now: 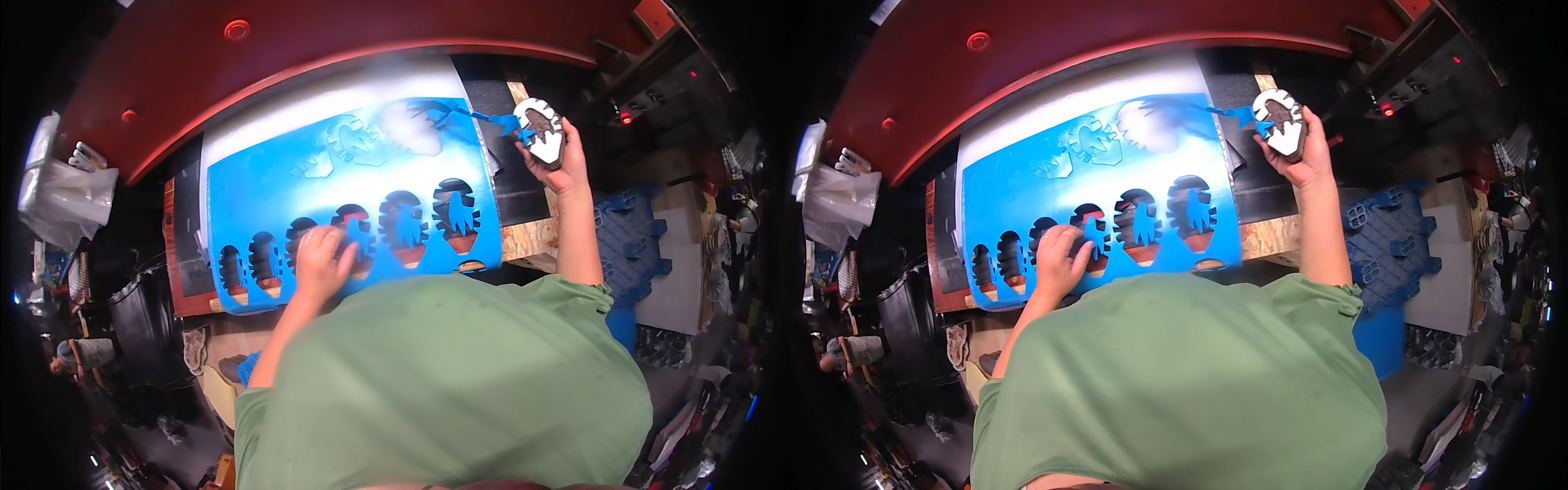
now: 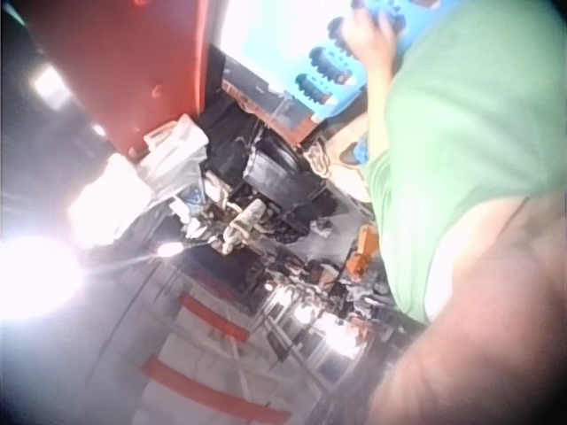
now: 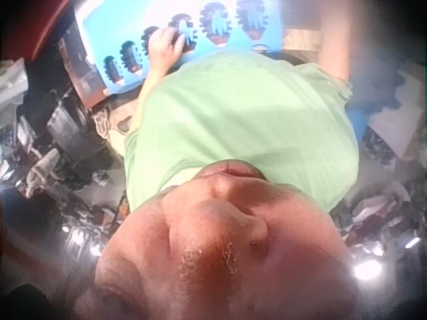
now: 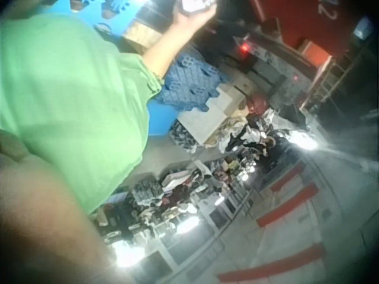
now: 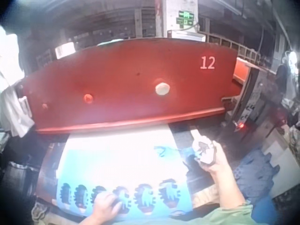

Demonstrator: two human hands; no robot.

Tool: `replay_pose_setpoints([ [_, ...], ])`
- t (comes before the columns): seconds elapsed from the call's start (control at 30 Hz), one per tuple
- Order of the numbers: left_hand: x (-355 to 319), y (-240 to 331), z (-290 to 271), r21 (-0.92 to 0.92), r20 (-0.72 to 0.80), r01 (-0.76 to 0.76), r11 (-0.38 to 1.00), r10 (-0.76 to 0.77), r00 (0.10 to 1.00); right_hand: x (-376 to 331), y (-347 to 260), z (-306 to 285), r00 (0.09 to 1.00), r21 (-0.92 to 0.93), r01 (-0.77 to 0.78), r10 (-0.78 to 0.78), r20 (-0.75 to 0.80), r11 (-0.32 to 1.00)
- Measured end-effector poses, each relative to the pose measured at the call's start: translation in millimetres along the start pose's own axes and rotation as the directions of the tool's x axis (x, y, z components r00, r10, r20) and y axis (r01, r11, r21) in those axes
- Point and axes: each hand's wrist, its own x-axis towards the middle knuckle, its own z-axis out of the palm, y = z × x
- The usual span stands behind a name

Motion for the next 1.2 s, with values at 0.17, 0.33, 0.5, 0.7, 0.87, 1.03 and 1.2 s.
replay_pose_setpoints([
  [0.17,-6,-7,8,-0.072,-0.038,-0.02,0.997,0.018,0.999,-46,-13,-11,0.984,0.205,-0.007,-0.029,0.173,0.979],
  [0.33,-2,-11,10,-0.089,-0.047,-0.029,0.996,0.025,0.999,-82,2,-31,0.981,0.204,0.087,-0.119,0.152,0.975],
  [0.5,6,-10,11,-0.054,-0.058,-0.096,0.994,0.093,0.994,-56,28,-43,0.738,-0.748,0.395,-0.669,-0.088,0.533],
  [0.7,7,11,7,-0.085,0.101,0.11,0.99,-0.102,0.99,-38,50,-12,0.717,-0.885,0.09,-0.588,0.376,-0.456],
  [0.87,16,22,14,-0.061,0.105,0.16,0.985,-0.153,0.983,10,74,44,0.616,-0.76,0.326,-0.484,0.622,-0.562],
  [1.03,21,26,22,-0.056,0.193,0.272,0.961,-0.257,0.947,44,72,62,0.75,-0.843,0.242,-0.459,0.477,-0.48],
  [1.2,22,26,31,-0.165,0.224,0.397,0.903,-0.358,0.907,65,17,55,0.697,-0.664,0.653,-0.632,0.338,0.364],
])
